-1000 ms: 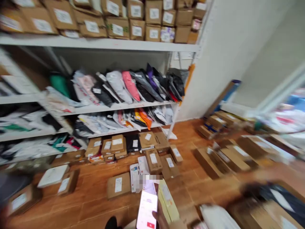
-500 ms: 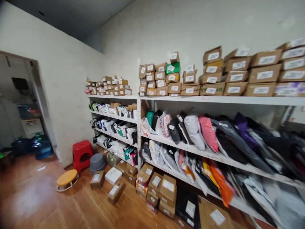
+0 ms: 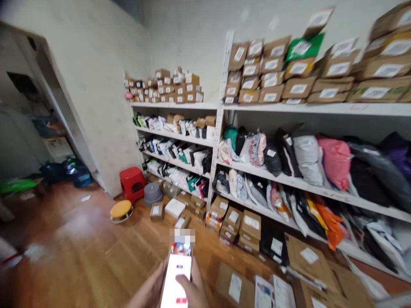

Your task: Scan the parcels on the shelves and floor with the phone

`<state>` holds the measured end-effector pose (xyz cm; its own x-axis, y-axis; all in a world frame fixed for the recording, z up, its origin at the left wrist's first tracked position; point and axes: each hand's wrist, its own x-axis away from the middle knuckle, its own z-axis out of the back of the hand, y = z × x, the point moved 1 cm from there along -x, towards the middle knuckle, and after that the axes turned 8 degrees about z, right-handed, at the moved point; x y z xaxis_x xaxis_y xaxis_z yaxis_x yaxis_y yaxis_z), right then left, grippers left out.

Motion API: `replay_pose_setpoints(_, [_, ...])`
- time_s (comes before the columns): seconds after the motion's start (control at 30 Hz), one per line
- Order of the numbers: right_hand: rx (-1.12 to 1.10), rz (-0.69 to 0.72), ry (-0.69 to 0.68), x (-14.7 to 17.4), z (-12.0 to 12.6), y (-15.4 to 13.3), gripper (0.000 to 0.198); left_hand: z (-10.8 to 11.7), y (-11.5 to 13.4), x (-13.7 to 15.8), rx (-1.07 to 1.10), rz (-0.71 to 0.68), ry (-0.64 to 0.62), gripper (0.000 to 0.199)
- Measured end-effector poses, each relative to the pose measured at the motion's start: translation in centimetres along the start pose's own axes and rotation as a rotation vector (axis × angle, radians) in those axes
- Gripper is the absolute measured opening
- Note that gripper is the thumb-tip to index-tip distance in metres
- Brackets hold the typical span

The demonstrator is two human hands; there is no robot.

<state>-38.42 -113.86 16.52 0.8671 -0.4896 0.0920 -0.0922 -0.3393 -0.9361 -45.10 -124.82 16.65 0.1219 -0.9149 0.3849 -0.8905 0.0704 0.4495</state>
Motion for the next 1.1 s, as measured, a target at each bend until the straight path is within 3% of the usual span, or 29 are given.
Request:
replay_pose_setpoints(0.03, [-0.011,-0.008,0.017,-0.9,-1.0,0.3,0.041,0.7,0.7,0.5,0.000,-0.026,0.010,0.064])
replay_pose_setpoints(0.2, [-0.021,-0.085,0.095,-5.1,-4.6,1.2,0.031,3.7,3.8,1.2,-0.039,-0.118,0.052,0.069])
replay_pose_setpoints(0.47, [0.110,-0.057,0.060,-12.5,-7.7,3.1,0.042,7.5,9.6,-1.3,-0.088,-0.119,0.195,0.082])
replay_pose_setpoints(0.67, [-0.026,-0.114,-0.050,-21.4,-7.9,4.0,0.040,11.0,16.9,-5.7,-0.102,-0.295,0.263,0.077])
replay_pose_setpoints(0.8, [-0.030,-0.125,-0.183,-27.0,-7.4,4.5,0.044,11.9,22.5,-7.9,-0.131,-0.163,0.273,0.083])
replay_pose_setpoints(0.97, [0.020,-0.140,-0.143,-32.4,-9.1,3.3,0.050,13.0,27.8,-10.0,-0.092,-0.255,0.277,0.089])
replay_pose_setpoints(1.1, [0.018,-0.147,-0.166,-36.0,-11.5,2.5,0.050,15.1,31.2,-11.1,-0.058,-0.232,0.249,0.087])
